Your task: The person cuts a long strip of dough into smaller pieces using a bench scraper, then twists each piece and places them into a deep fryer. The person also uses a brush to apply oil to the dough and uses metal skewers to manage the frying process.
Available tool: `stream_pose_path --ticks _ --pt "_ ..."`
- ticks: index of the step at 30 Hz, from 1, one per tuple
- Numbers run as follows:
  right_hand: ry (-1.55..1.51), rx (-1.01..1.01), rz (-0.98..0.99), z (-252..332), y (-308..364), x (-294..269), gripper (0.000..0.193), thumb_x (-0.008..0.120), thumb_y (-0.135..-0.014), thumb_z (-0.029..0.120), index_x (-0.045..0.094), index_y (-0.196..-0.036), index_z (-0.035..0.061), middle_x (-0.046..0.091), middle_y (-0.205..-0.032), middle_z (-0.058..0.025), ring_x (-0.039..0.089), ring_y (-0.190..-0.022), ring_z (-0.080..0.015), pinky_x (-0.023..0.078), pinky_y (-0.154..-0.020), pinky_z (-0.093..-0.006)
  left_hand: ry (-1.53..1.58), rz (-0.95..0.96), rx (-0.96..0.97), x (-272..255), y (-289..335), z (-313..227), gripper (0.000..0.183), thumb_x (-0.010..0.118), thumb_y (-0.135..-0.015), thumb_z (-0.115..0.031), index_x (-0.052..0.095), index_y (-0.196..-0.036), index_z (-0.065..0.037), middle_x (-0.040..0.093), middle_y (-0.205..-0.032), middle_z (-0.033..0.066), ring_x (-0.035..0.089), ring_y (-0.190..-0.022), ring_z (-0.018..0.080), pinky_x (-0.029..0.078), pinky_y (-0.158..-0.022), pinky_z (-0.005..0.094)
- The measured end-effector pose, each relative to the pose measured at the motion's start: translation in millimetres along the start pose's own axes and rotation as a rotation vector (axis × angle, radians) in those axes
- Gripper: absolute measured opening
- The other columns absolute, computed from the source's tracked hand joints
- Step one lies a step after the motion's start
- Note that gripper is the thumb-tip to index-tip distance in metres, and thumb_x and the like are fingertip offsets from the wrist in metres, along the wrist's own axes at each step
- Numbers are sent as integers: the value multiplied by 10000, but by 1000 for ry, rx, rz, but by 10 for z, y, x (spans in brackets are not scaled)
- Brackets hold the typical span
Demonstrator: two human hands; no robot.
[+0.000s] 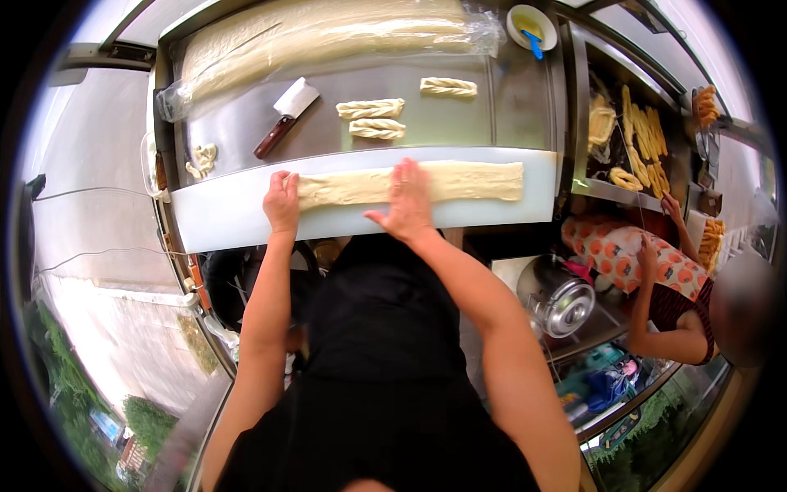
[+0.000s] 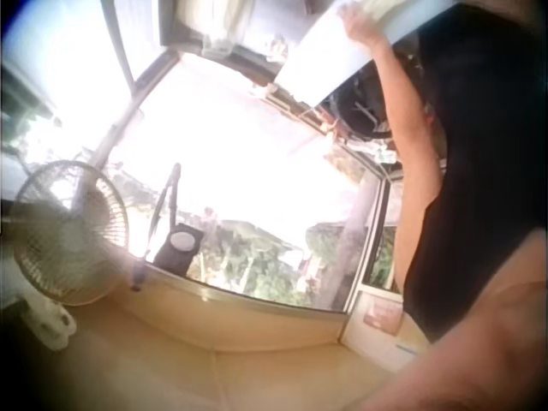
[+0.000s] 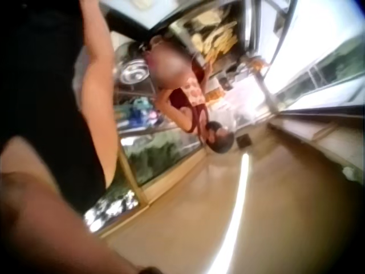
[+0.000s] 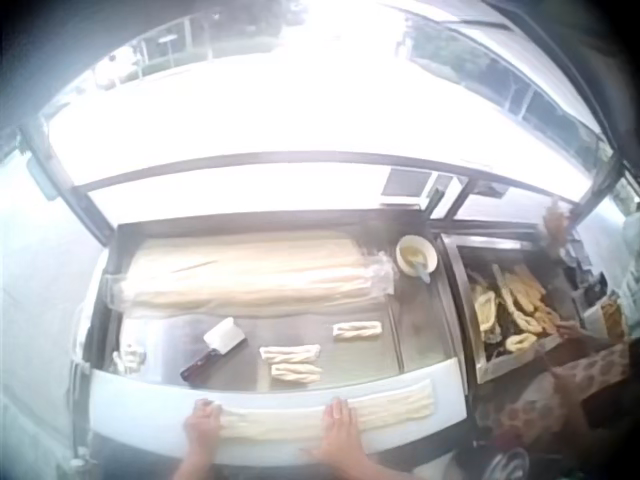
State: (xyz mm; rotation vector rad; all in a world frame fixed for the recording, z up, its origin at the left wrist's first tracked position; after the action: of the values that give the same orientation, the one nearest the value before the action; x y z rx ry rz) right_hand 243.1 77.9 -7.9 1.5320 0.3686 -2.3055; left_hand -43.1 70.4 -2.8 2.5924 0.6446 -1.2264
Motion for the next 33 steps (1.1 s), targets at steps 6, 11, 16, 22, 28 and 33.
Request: stream_pose_path --ticks 6,11,16,22,28,33 --pt "-100 -71 80 1202 -448 496 1215 626 -737 721 113 -1510 -64 98 -1573 -294 70 -1477 -429 55 -1187 -548 -80 28 -8 -167 -183 168 240 610 -936 -351 601 -980 -115 673 -755 139 651 -686 360 494 -615 449" --pt "-149 -108 81 1883 -746 804 1138 669 -756 598 125 -1514 -54 120 -1576 -283 88 -1481 -416 52 -1195 -527 -74 47 -8 -362 -281 224 231 587 -948 -338 599 -982 -110 682 -757 146 657 -704 380 500 -631 466" --pt "-6 -172 145 2306 -902 1031 1114 601 -774 652 179 -1495 -83 138 -1577 -275 99 -1484 -397 52 -1202 -508 -71 14 -125 -654 -411 366 224 573 -958 -282 600 -1044 -78 675 -890 147 649 -810 353 509 -713 437" --pt "-74 -126 71 1701 -663 664 1178 568 -748 756 184 -1497 -69 143 -1584 -251 91 -1489 -376 54 -1203 -492 -142 -203 408 -649 -816 -151 256 651 -881 -203 594 -1090 -66 609 -1086 123 577 -1056 311 477 -860 439" --pt "60 -26 99 379 -193 112 1180 568 -765 749 140 -1511 -59 122 -1581 -267 104 -1476 -411 77 -1197 -508 -344 43 363 -30 -1125 -270 413 691 -787 -188 559 -1166 -91 610 -1093 116 575 -1067 330 483 -850 456" --pt "117 72 109 -635 152 -345 1152 612 -763 710 175 -1498 -62 154 -1571 -268 125 -1469 -413 92 -1192 -520 -266 268 206 31 -1246 -275 365 605 -768 -105 542 -1125 -58 637 -1010 180 612 -943 384 480 -823 477"
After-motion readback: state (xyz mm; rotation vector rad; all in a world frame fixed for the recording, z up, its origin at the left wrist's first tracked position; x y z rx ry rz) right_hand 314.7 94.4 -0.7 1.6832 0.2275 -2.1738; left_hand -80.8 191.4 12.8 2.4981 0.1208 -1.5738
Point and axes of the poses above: each hand's wrist, its own y-axis away from the middle knuckle, its own x-axis out of the palm, z = x × y, the point moved 9 cm from there along -y, towards the middle knuckle
